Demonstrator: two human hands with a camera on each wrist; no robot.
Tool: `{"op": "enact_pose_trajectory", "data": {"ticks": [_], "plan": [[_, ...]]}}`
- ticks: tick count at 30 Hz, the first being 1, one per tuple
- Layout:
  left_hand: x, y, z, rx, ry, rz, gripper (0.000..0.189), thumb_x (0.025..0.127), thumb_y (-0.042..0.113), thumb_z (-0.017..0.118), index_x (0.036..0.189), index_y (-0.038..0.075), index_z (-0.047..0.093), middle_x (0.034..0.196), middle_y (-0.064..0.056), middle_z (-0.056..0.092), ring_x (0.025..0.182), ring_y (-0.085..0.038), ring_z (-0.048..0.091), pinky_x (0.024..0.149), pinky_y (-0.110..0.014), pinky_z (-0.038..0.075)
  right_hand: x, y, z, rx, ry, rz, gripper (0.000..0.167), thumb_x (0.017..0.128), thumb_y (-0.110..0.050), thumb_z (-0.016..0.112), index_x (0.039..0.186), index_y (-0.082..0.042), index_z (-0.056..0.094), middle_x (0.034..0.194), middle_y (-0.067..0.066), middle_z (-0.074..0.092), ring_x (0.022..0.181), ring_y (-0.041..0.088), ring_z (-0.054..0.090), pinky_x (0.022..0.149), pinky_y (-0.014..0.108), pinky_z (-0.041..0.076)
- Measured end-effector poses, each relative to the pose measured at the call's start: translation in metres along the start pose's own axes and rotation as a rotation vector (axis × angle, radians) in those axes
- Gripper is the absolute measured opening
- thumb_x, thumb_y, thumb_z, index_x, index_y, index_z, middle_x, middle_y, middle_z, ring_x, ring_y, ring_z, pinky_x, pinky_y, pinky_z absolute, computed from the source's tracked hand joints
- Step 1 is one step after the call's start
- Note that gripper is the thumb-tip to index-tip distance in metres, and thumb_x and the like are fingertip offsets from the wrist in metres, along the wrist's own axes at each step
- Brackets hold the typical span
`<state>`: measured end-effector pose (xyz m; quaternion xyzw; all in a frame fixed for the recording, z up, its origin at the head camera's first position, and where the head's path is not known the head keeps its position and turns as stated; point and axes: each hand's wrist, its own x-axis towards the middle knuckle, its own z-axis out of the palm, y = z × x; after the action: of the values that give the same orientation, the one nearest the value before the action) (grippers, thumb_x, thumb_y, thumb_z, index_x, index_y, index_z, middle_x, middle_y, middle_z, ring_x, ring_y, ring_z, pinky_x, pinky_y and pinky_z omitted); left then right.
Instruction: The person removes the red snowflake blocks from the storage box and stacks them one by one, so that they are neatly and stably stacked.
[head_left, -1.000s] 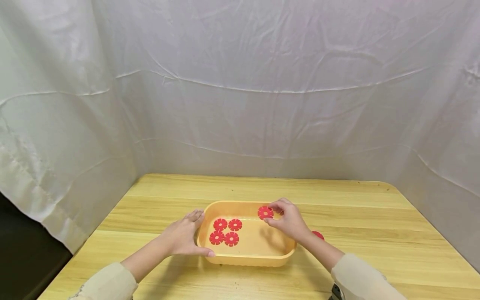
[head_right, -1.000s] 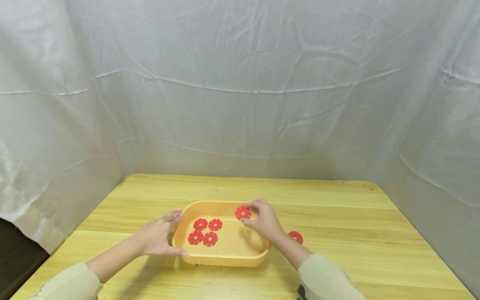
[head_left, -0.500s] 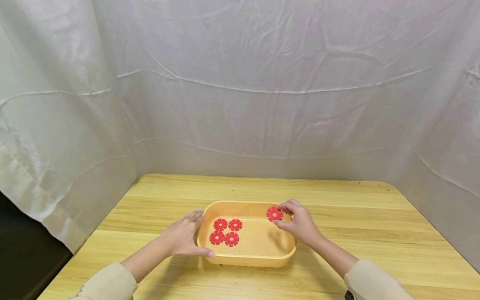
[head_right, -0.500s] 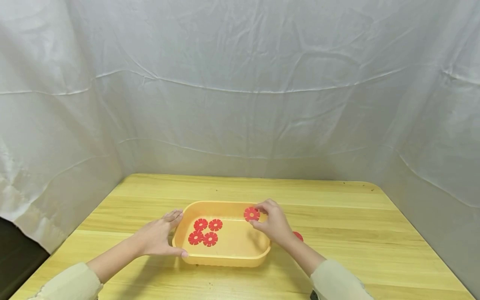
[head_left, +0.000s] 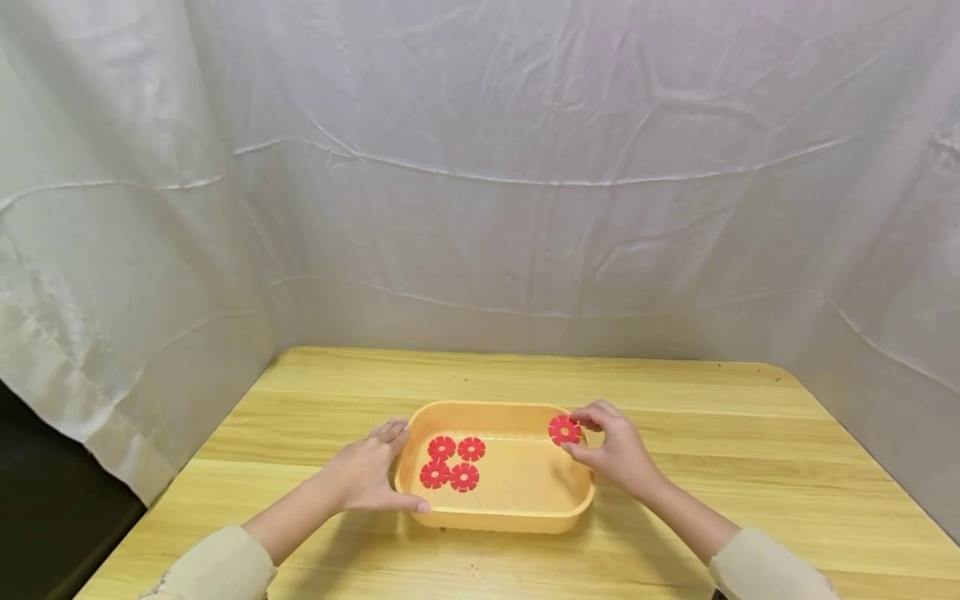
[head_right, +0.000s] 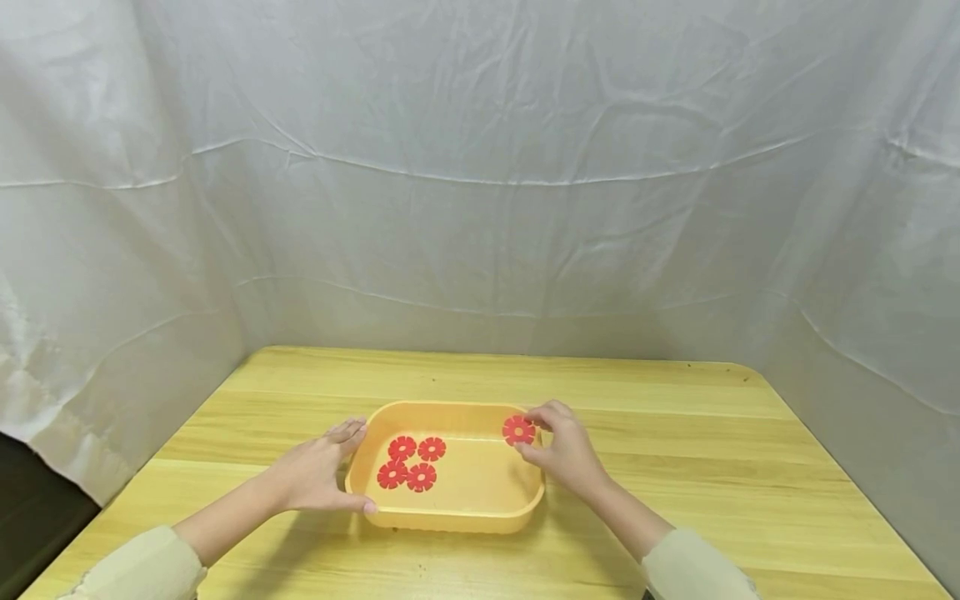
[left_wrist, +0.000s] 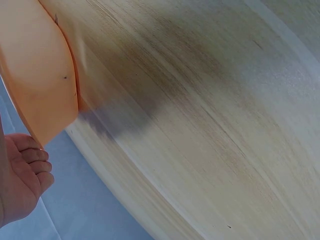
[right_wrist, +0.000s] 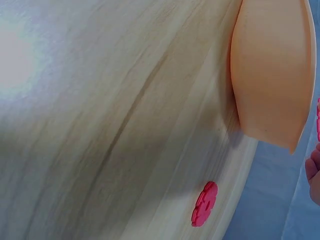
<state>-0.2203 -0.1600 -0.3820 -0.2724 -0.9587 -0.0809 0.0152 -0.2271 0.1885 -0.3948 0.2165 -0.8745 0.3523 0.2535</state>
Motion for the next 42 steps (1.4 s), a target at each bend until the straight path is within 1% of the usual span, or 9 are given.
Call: {"op": "enact_pose_trajectory", "data": {"ticks": [4, 9, 16, 19, 22, 28, 31, 35, 42], "plan": [[0.0, 0.0, 0.0, -0.003, 0.001, 0.002, 0.112, 0.064, 0.075, 0.061, 0.136, -0.009, 0.039, 0.143, -0.026, 0.037, 0.134, -0.041, 0.034, 0.105, -0.052, 0.037, -0.004, 0.003, -0.004, -0.028, 0.022, -0.019, 0.032, 0.062, -0.003, 0.082, 0.091, 0.0, 0.068, 0.085, 0.002, 0.064, 0.077, 0.015, 0.06, 0.071, 0.028, 0.055], [0.0, 0.0, 0.0, -0.005, 0.0, -0.002, 0.112, 0.064, 0.075, 0.061, 0.136, -0.008, 0.039, 0.143, -0.026, 0.037, 0.134, -0.041, 0.033, 0.105, -0.052, 0.037, -0.008, 0.007, -0.01, -0.054, 0.039, -0.024, 0.032, 0.062, -0.002, 0.081, 0.092, -0.001, 0.068, 0.086, 0.002, 0.064, 0.077, 0.016, 0.059, 0.07, 0.028, 0.055], [0.0, 0.0, 0.0, 0.007, 0.007, 0.002, 0.112, 0.064, 0.075, 0.061, 0.136, -0.008, 0.039, 0.143, -0.026, 0.037, 0.134, -0.041, 0.034, 0.104, -0.052, 0.038, -0.014, 0.014, -0.021, -0.086, 0.077, -0.045, 0.034, 0.06, -0.001, 0.083, 0.091, -0.001, 0.068, 0.085, 0.002, 0.064, 0.075, 0.014, 0.058, 0.068, 0.029, 0.055], [0.0, 0.0, 0.0, 0.006, 0.007, 0.001, 0.112, 0.064, 0.075, 0.061, 0.136, -0.009, 0.039, 0.143, -0.026, 0.036, 0.134, -0.041, 0.034, 0.105, -0.052, 0.038, -0.018, 0.016, -0.026, -0.098, 0.075, -0.055, 0.035, 0.06, 0.0, 0.083, 0.091, -0.001, 0.068, 0.086, 0.003, 0.064, 0.075, 0.015, 0.059, 0.067, 0.032, 0.055], [0.0, 0.001, 0.0, 0.003, 0.006, -0.002, 0.112, 0.064, 0.075, 0.061, 0.136, -0.008, 0.04, 0.143, -0.026, 0.037, 0.134, -0.041, 0.034, 0.104, -0.052, 0.038, -0.021, 0.018, -0.031, -0.106, 0.078, -0.059, 0.035, 0.059, 0.0, 0.083, 0.091, -0.002, 0.068, 0.086, 0.002, 0.064, 0.076, 0.013, 0.058, 0.067, 0.032, 0.056], [0.0, 0.001, 0.0, 0.003, 0.0, -0.003, 0.111, 0.064, 0.074, 0.061, 0.135, -0.009, 0.04, 0.143, -0.026, 0.037, 0.134, -0.041, 0.034, 0.104, -0.052, 0.038, -0.028, 0.026, -0.036, -0.125, 0.111, -0.064, 0.036, 0.057, 0.0, 0.083, 0.089, -0.003, 0.068, 0.083, 0.0, 0.063, 0.074, 0.013, 0.056, 0.065, 0.024, 0.052], [-0.001, 0.001, 0.0, 0.001, -0.005, -0.007, 0.111, 0.064, 0.074, 0.061, 0.135, -0.009, 0.04, 0.143, -0.026, 0.037, 0.134, -0.041, 0.034, 0.104, -0.053, 0.038, -0.033, 0.03, -0.037, -0.129, 0.109, -0.041, 0.035, 0.057, 0.0, 0.083, 0.088, -0.002, 0.068, 0.083, 0.001, 0.064, 0.073, 0.013, 0.057, 0.064, 0.024, 0.052], [-0.001, 0.001, -0.001, -0.003, -0.006, -0.008, 0.111, 0.064, 0.074, 0.062, 0.135, -0.009, 0.04, 0.143, -0.026, 0.037, 0.134, -0.041, 0.033, 0.104, -0.053, 0.038, -0.039, 0.034, -0.04, -0.129, 0.093, 0.023, 0.034, 0.058, 0.0, 0.082, 0.089, -0.001, 0.068, 0.084, 0.002, 0.065, 0.073, 0.012, 0.058, 0.065, 0.025, 0.054], [0.0, 0.001, -0.002, -0.004, -0.01, -0.012, 0.111, 0.064, 0.074, 0.061, 0.136, -0.008, 0.04, 0.144, -0.026, 0.036, 0.135, -0.04, 0.033, 0.104, -0.053, 0.038, -0.048, 0.04, -0.044, -0.127, 0.055, 0.123, 0.032, 0.062, -0.003, 0.082, 0.09, -0.002, 0.068, 0.087, 0.004, 0.065, 0.075, 0.011, 0.058, 0.065, 0.023, 0.053]]}}
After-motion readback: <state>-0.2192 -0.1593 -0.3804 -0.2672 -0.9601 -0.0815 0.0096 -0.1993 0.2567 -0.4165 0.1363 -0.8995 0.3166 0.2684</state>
